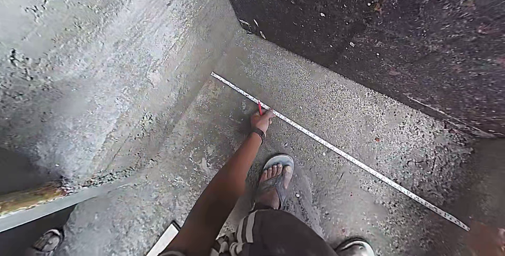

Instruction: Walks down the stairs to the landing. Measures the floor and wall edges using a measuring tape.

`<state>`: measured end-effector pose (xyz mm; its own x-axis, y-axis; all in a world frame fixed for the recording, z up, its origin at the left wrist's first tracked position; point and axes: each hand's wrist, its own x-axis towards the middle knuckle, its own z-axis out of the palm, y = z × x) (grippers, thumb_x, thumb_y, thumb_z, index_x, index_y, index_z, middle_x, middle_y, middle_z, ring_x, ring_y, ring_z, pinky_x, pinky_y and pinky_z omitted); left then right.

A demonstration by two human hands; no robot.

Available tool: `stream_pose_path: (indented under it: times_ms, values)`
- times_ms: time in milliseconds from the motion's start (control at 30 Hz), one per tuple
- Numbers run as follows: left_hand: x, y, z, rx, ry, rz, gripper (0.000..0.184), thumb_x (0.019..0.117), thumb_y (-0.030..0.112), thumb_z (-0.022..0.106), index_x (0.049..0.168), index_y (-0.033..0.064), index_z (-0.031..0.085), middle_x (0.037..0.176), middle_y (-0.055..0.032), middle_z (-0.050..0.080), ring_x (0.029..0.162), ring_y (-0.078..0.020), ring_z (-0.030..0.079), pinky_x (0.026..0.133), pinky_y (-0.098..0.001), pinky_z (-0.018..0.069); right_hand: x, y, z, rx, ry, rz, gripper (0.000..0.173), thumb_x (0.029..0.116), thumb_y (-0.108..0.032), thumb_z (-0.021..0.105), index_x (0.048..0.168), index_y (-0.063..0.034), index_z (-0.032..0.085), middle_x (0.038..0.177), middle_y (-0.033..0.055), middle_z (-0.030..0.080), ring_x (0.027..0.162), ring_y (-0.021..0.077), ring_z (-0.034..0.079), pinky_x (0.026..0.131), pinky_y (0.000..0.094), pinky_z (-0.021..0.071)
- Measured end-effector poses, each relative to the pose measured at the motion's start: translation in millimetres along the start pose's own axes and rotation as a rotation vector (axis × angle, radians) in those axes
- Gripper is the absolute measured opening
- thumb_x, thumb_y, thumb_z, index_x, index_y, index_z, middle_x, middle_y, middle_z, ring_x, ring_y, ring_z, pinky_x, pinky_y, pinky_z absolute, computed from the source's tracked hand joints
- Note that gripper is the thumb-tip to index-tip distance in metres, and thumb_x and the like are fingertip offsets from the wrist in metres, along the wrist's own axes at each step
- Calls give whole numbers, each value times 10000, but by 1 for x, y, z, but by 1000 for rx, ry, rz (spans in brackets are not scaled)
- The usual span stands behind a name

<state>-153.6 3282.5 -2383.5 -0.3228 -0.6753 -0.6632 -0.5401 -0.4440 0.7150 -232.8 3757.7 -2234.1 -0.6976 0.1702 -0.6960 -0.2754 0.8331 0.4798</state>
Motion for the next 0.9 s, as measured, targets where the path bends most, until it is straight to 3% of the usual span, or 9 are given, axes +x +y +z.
stream_pose_path:
  times_ms: [100, 267, 400, 500, 633, 733, 900]
  values:
    - [-9, -2, -2, 82, 24, -16, 198, 1014, 217, 676, 1091, 34, 688, 787, -15, 706, 507, -28, 460, 473, -211, 362, 15, 8, 21, 87, 69, 0, 294, 1027, -102, 505, 1121, 95, 702, 1148, 323, 690, 1121, 493, 658, 945, 639, 483]
    - [-10, -10, 13, 140, -19, 31, 92, 1014, 192, 655, 1061, 115, 636, 751, 70, 645, 490, 30, 435, 430, -151, 321, 29, 24, 20, 133, -93, 113, 310, 1033, -106, 457, 1174, 64, 674, 1209, 284, 661, 1163, 447, 628, 925, 610, 476]
    - [-2, -11, 7, 173, -4, 40, 140, 1042, 265, 624, 965, 149, 637, 703, 77, 649, 451, 24, 435, 392, -155, 303, 26, 20, 6, 117, -121, 104, 293, 1019, -107, 464, 1119, 65, 679, 1165, 269, 679, 1122, 426, 652, 877, 585, 495]
    - [-4, -2, 12, 160, -33, 21, 138, 1067, 271, 580, 1018, 147, 617, 737, 79, 666, 452, 28, 424, 394, -156, 287, 15, 26, -6, 148, -116, 124, 284, 1016, -115, 477, 1119, 59, 678, 1161, 261, 681, 1121, 415, 657, 875, 575, 502]
    - [3, 35, 44, 97, -89, 59, 110, 1077, 254, 551, 1033, 158, 582, 735, 86, 623, 434, 38, 376, 380, -138, 279, 14, 40, -22, 164, -8, 165, 274, 1032, -109, 473, 1103, 64, 674, 1109, 264, 686, 1075, 425, 670, 845, 564, 512]
    - [22, 65, 80, 78, -116, 127, 106, 1063, 305, 581, 1106, 208, 594, 816, 106, 668, 482, 48, 416, 420, -143, 293, 36, 54, -33, 193, 43, 217, 258, 1024, -121, 490, 1107, 32, 680, 1074, 234, 701, 1052, 403, 685, 810, 548, 526]
    - [41, 107, 130, 93, -139, 176, 124, 1062, 339, 574, 1113, 227, 590, 828, 116, 651, 500, 48, 419, 434, -142, 298, 72, 49, -63, 273, 166, 215, 236, 1022, -106, 505, 1021, 47, 684, 1017, 250, 693, 993, 419, 690, 758, 563, 527]
